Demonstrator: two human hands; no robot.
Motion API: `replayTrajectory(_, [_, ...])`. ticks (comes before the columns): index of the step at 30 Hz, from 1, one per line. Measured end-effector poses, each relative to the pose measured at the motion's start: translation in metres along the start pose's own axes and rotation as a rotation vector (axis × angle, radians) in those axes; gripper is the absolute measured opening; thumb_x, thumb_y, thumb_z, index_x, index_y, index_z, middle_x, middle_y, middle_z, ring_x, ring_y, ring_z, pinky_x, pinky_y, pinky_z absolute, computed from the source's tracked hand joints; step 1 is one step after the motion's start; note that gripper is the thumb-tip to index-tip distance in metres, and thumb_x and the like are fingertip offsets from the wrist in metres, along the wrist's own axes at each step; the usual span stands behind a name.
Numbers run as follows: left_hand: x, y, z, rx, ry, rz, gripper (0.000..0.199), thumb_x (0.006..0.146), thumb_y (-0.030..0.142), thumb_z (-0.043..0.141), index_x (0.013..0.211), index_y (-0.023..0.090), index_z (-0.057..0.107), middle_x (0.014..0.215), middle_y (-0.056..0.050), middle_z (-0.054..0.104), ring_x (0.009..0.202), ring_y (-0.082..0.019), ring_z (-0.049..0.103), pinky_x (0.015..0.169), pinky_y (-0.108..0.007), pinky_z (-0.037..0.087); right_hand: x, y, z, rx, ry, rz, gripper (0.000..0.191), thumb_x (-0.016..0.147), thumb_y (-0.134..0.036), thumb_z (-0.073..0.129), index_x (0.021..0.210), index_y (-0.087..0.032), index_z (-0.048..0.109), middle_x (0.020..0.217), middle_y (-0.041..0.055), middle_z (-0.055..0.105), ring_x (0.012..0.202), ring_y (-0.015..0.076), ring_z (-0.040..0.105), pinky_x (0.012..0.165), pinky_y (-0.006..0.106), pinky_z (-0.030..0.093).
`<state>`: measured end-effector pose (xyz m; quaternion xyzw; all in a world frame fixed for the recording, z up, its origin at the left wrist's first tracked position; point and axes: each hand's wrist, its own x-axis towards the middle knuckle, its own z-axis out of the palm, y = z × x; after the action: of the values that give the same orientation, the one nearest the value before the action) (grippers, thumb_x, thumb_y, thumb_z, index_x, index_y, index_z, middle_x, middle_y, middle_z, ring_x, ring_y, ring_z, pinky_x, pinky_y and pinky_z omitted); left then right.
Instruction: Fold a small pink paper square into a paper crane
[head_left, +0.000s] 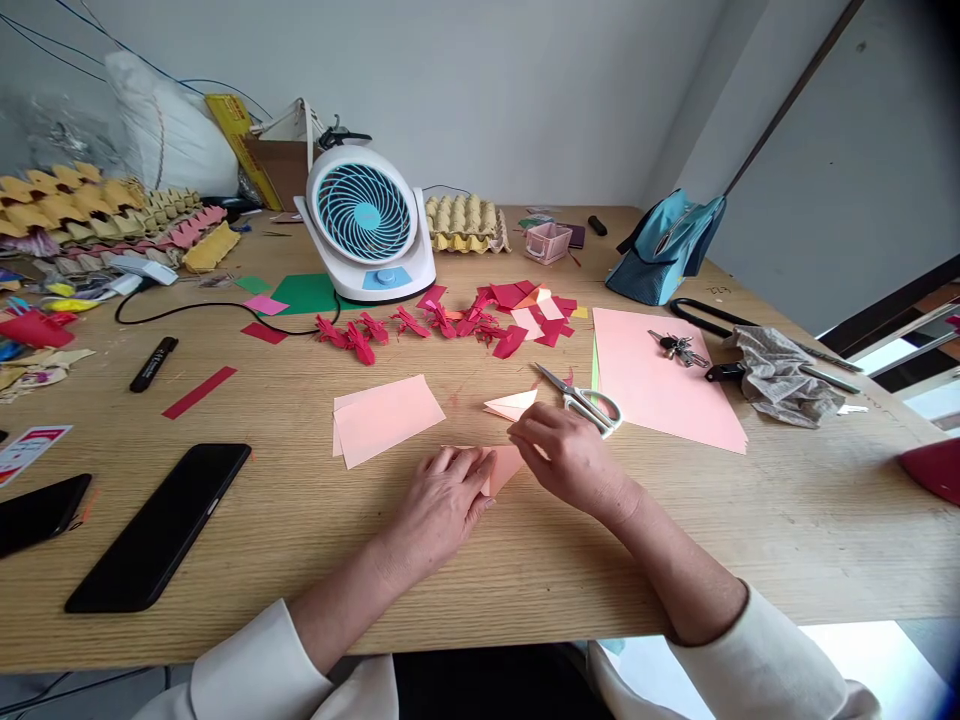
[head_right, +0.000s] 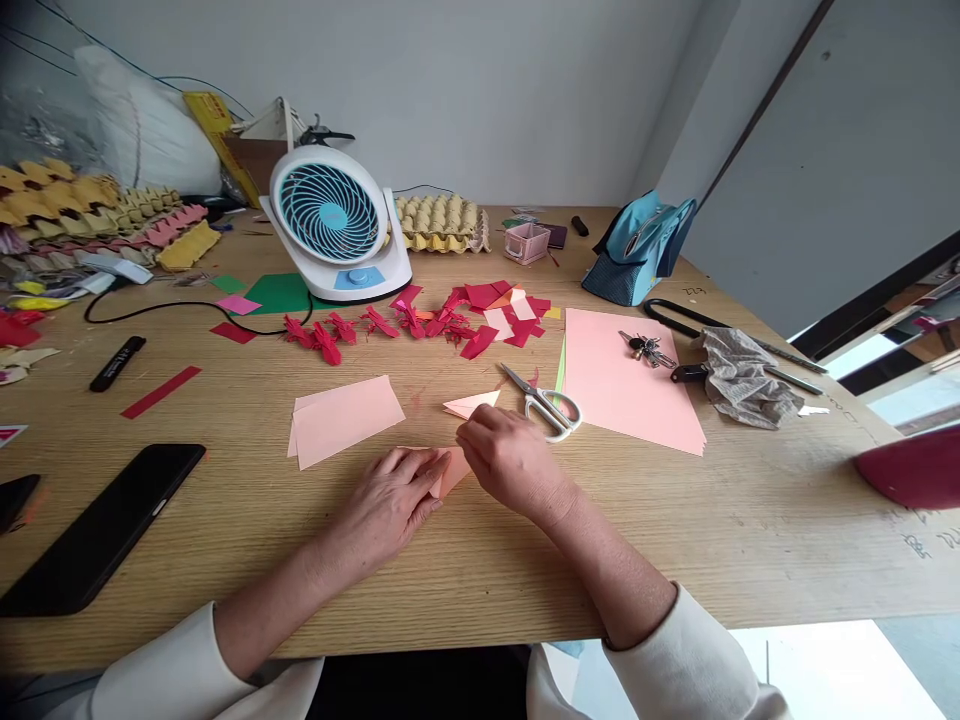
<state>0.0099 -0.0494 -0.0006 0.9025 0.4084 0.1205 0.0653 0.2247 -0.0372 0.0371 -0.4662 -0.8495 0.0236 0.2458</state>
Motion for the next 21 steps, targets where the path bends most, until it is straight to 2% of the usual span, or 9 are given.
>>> replayTrajectory(4, [0.000, 0.003, 0.000, 0.056, -0.025, 0.000, 0.049, 0.094, 0.032, 0.056, 0.140, 0.022, 0.045, 0.139, -0.008, 0.055, 0.118, -0.029, 0.049, 0.092, -0.044, 0.041, -0.003, -0.005, 0.008, -0.090, -0.177, -0.066, 0.023, 0.099, -0.023, 0.049, 0.091, -0.017, 0.070, 0.088, 0.0075, 0.063, 0.076, 0.0176, 0.057, 0.070, 0.030, 0.039])
replayTrajectory(8, [0.000, 0.004, 0.001, 0.073, -0.021, 0.008, 0.054, 0.093, 0.035, 0.057, 0.143, 0.021, 0.042, 0.142, -0.009, 0.053, 0.123, -0.030, 0.046, 0.097, -0.046, 0.036, -0.004, -0.007, 0.014, -0.151, -0.279, -0.066, 0.023, 0.098, -0.022, 0.049, 0.089, -0.016, 0.070, 0.092, 0.0093, 0.063, 0.076, 0.0180, 0.057, 0.070, 0.031, 0.041])
replayTrajectory(14, [0.001, 0.006, -0.001, 0.062, -0.071, -0.024, 0.057, 0.094, 0.041, 0.056, 0.144, 0.019, 0.040, 0.145, -0.009, 0.052, 0.126, -0.029, 0.044, 0.100, -0.045, 0.036, -0.003, -0.009, 0.016, -0.163, -0.381, 0.040, 0.022, 0.097, -0.018, 0.048, 0.092, -0.014, 0.069, 0.097, 0.0116, 0.063, 0.088, 0.0217, 0.060, 0.075, 0.031, 0.044])
replayTrajectory(21, [0.001, 0.007, -0.006, 0.065, -0.115, -0.019, 0.063, 0.092, 0.045, 0.059, 0.146, 0.018, 0.039, 0.147, -0.009, 0.048, 0.128, -0.028, 0.041, 0.102, -0.044, 0.038, -0.003, -0.021, 0.006, -0.176, -0.481, 0.092, 0.023, 0.089, -0.009, 0.049, 0.104, -0.013, 0.067, 0.108, 0.0148, 0.061, 0.099, 0.0259, 0.058, 0.083, 0.034, 0.048])
